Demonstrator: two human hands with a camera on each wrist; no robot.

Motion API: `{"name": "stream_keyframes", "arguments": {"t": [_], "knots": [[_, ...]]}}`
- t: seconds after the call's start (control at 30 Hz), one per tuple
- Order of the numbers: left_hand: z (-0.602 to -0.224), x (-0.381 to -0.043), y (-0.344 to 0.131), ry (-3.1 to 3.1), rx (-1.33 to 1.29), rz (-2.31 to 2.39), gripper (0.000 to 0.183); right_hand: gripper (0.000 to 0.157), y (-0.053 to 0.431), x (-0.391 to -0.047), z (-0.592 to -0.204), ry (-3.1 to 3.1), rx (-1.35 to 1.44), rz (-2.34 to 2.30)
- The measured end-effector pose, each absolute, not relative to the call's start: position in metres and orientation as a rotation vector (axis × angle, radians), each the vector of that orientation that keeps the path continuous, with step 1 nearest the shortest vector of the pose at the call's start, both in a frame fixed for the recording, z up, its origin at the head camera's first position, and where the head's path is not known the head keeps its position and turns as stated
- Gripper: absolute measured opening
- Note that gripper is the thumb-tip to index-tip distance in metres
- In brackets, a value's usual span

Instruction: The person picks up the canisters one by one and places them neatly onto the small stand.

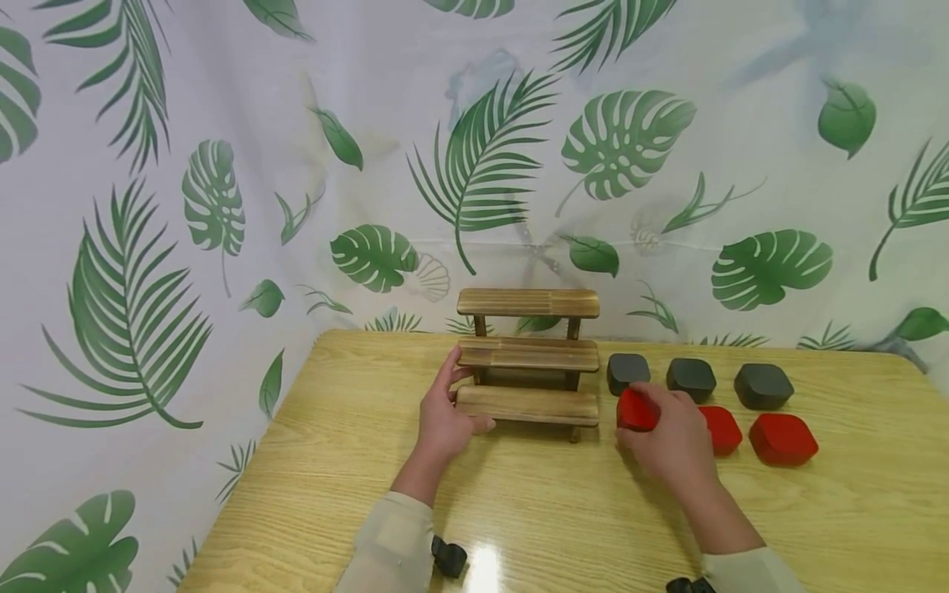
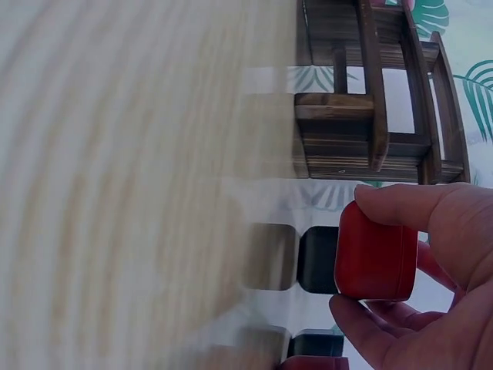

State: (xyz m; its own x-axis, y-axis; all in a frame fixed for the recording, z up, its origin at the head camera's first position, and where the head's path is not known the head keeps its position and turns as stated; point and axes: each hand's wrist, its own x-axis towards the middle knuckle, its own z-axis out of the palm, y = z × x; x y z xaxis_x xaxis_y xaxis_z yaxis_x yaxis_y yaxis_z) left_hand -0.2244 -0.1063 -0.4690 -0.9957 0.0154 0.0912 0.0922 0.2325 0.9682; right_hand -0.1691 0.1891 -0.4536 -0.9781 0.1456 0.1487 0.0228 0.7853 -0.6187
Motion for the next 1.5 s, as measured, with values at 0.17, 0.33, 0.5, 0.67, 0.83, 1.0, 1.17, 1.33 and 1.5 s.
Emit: {"name": "stream_keyframes", "arguments": {"t": [0.17, 0.33, 0.5, 0.67, 0.83, 1.0, 1.17, 1.33, 1.5], "knots": [[-0.469, -0.224, -0.106, -2.422, -0.095, -1.908, 0.119, 0.065, 0.187, -0.169, -0.449, -2.773, -0.144, 0.970], [-0.469, -0.224, -0.106, -2.420, -0.104, -1.894, 0.119, 0.064, 0.186, -0.169, -0.444, -2.750, -0.136, 0.960], [-0.470, -0.224, -0.107, -2.413, -0.120, -1.895, 0.118, 0.064, 0.185, -0.169, -0.440, -2.735, -0.131, 0.933], [-0.471, -0.224, -0.108, -2.426, -0.120, -1.895, 0.117, 0.066, 0.182, -0.171, -0.436, -2.726, -0.131, 0.941], [-0.471, -0.225, -0.108, -2.425, -0.114, -1.888, 0.118, 0.067, 0.179, -0.172, -0.431, -2.717, -0.125, 0.956], [-0.470, -0.226, -0.108, -2.418, -0.122, -1.882, 0.118, 0.067, 0.176, -0.171, -0.425, -2.699, -0.115, 0.973], [-0.471, -0.225, -0.108, -2.425, -0.141, -1.873, 0.117, 0.069, 0.173, -0.171, -0.421, -2.686, -0.125, 0.992], [-0.471, -0.225, -0.109, -2.438, -0.161, -1.852, 0.117, 0.070, 0.170, -0.173, -0.417, -2.671, -0.115, 1.015], [-0.472, -0.225, -0.110, -2.435, -0.170, -1.850, 0.116, 0.069, 0.165, -0.174, -0.413, -2.652, -0.100, 1.048]]}}
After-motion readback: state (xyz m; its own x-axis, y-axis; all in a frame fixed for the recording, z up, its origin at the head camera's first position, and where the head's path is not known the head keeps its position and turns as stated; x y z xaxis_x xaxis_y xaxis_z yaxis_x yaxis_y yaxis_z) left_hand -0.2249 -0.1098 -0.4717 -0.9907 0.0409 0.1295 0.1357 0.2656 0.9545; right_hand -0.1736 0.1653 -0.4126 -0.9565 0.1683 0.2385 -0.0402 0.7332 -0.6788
